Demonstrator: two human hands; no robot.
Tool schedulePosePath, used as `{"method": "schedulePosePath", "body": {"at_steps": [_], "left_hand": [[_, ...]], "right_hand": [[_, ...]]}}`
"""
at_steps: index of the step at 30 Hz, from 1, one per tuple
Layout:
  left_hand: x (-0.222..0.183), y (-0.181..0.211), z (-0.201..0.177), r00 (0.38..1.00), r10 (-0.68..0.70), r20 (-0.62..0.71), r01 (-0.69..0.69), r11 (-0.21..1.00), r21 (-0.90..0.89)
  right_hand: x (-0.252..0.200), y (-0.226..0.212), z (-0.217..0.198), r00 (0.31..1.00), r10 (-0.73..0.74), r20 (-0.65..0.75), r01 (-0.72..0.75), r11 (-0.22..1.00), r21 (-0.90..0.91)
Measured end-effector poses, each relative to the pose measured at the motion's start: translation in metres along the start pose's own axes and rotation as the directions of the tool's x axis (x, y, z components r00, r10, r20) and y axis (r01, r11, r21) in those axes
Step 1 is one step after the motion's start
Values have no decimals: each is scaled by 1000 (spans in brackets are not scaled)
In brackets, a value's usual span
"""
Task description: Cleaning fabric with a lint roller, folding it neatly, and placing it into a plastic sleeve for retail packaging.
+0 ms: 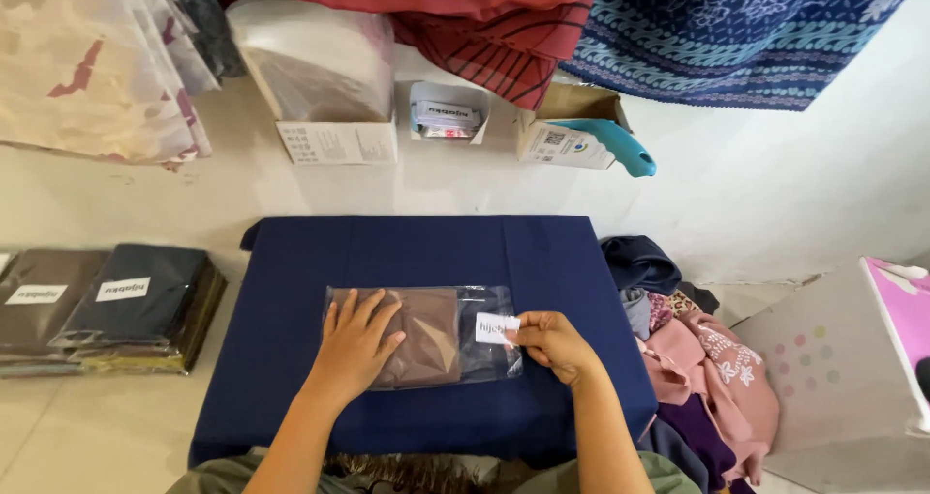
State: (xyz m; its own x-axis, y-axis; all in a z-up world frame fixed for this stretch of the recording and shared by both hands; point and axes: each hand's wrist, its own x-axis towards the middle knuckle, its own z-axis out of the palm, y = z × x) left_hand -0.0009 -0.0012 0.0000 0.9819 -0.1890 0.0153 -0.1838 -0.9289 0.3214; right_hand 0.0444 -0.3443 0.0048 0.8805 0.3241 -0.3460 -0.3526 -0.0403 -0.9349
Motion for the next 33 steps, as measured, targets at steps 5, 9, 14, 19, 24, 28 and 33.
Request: {"method": "schedulePosePath", "body": {"at_steps": [5,9,14,19,24,28,33], "left_hand": [[-3,4,1,997,14,-71,-10,999,53],[-4,8,0,988,73,-139,-62,995,78],[-4,6,3,988,95,-124,-88,994,61],[-4,5,4,981,128,-147,-121,991,58],[-5,7,2,981,129,-144,-122,991,52],[-4,7,1,984,118,-133,-113,993,43],[-5,8,0,982,137,-129,-143,989,-35]], "right_hand": [[9,15,22,993,-59,-103,70,992,102],[18,26,33,979,-138,-151,158,978,133],[26,32,47,975,-154,-158,173,978,112],[30,32,67,955,-214,-206,230,972,57],[44,51,77,931,-250,-266,266,964,25],[25,30,90,922,-278,-268,270,960,-69],[2,7,91,977,-211,0,207,958,-197]]}}
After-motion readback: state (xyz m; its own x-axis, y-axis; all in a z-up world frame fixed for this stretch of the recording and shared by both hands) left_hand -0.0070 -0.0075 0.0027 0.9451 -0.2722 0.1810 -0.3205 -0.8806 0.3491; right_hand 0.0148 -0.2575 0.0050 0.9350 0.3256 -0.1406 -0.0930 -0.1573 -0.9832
